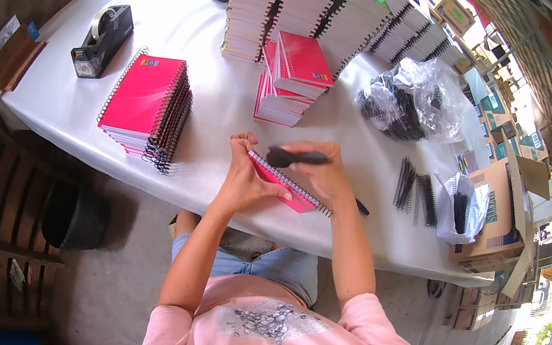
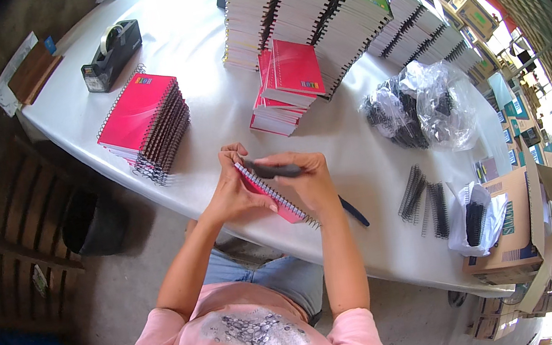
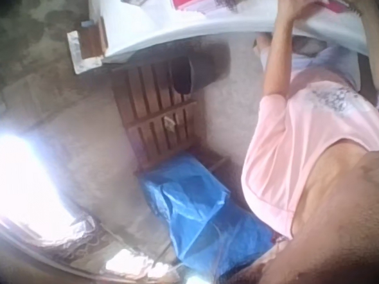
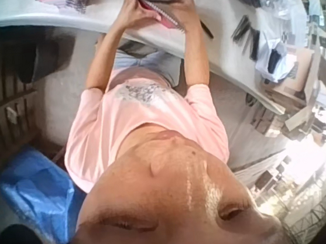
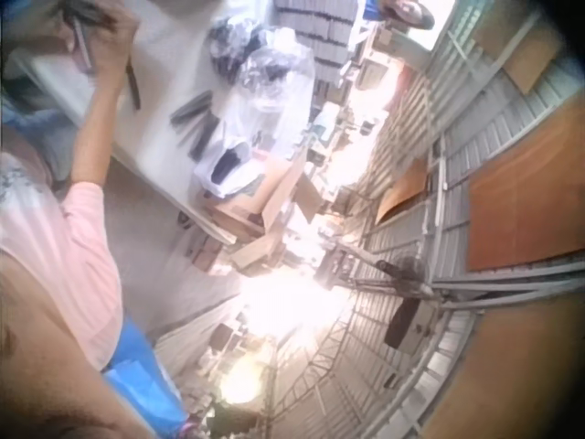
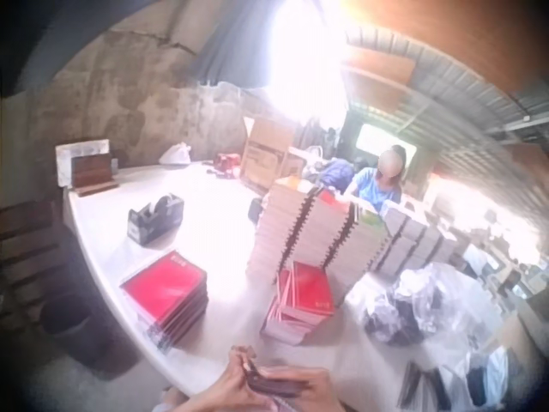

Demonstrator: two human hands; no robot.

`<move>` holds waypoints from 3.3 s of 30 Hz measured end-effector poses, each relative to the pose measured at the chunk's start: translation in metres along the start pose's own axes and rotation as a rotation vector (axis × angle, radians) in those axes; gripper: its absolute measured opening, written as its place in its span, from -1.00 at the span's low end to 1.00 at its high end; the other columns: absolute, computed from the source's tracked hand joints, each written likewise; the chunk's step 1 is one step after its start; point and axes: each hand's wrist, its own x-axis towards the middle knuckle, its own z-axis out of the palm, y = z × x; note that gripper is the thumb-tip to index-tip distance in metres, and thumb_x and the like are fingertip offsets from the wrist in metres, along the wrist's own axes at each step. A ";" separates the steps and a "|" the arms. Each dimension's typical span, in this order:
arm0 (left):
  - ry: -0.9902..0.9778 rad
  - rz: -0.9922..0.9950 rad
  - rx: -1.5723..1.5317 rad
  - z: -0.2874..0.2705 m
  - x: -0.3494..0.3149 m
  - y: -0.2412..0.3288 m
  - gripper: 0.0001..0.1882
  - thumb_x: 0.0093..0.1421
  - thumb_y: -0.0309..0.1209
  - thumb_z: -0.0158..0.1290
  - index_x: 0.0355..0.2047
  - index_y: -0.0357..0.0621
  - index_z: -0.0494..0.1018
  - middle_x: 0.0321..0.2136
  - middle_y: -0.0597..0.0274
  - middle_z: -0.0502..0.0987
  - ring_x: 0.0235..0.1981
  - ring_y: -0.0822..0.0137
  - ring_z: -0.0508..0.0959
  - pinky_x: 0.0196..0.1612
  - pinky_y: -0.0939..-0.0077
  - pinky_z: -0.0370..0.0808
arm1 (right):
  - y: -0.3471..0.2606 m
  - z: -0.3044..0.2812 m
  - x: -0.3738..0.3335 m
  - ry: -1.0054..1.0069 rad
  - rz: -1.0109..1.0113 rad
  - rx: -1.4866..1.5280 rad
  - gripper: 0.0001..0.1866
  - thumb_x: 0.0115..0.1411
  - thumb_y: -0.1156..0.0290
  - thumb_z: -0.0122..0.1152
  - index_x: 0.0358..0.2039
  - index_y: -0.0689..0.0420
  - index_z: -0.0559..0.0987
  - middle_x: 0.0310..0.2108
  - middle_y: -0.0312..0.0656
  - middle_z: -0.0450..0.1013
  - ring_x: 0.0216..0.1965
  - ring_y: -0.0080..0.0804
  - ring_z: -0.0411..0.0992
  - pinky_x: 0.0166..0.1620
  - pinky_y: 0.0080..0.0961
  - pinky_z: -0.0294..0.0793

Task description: The person trims the spiral binding of notebooks using a pair of pliers and then places each completed notebook onto a stack.

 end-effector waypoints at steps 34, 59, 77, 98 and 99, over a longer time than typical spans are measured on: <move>0.508 0.488 0.261 -0.017 -0.014 0.055 -0.19 -0.14 -0.77 0.16 0.15 -0.23 0.12 -0.34 0.13 0.60 -0.42 0.26 0.61 -0.35 0.48 0.48 | -0.048 0.059 -0.081 0.266 -0.301 -1.022 -0.64 0.09 0.31 0.21 -0.04 -0.14 0.54 -0.12 -0.13 0.33 -0.10 -0.18 0.30 0.00 -0.23 0.21; 0.401 -0.096 -0.644 -0.036 -0.017 0.119 -0.45 0.25 -0.53 -0.11 0.22 -0.12 -0.01 -0.14 -0.09 0.48 -0.13 0.27 0.52 -0.06 0.40 0.47 | -0.009 0.024 -0.062 0.336 -0.203 0.002 -0.38 0.14 0.45 0.19 0.18 0.22 0.19 0.14 -0.09 0.19 0.13 -0.32 0.20 0.19 -0.32 0.13; 0.844 0.000 0.398 -0.162 0.013 0.061 -0.70 0.18 -0.33 -0.06 -0.14 -0.21 0.47 -0.15 0.02 0.44 -0.02 0.19 0.40 0.06 0.43 0.28 | 0.001 0.128 0.174 -0.090 -0.359 -0.536 -0.63 0.16 0.17 0.14 -0.16 0.19 0.52 -0.24 -0.14 0.45 -0.20 -0.36 0.41 -0.08 -0.48 0.35; 1.320 0.556 -0.051 -0.145 0.021 0.112 -0.61 0.30 -0.14 -0.20 -0.05 -0.20 0.22 -0.07 0.04 0.34 0.02 0.24 0.34 0.09 0.32 0.25 | -0.037 -0.089 0.118 0.422 0.260 -0.962 -0.45 -0.05 0.01 0.32 -0.19 0.20 0.55 -0.34 -0.05 0.51 -0.29 -0.16 0.48 -0.24 -0.37 0.42; 1.312 0.553 -0.058 -0.132 0.022 0.119 -0.61 0.30 -0.14 -0.20 -0.05 -0.20 0.22 -0.07 0.04 0.34 0.02 0.24 0.34 0.09 0.32 0.25 | -0.035 -0.090 0.117 0.432 0.266 -0.962 -0.45 -0.05 0.01 0.32 -0.19 0.20 0.55 -0.34 -0.05 0.51 -0.29 -0.16 0.48 -0.24 -0.37 0.42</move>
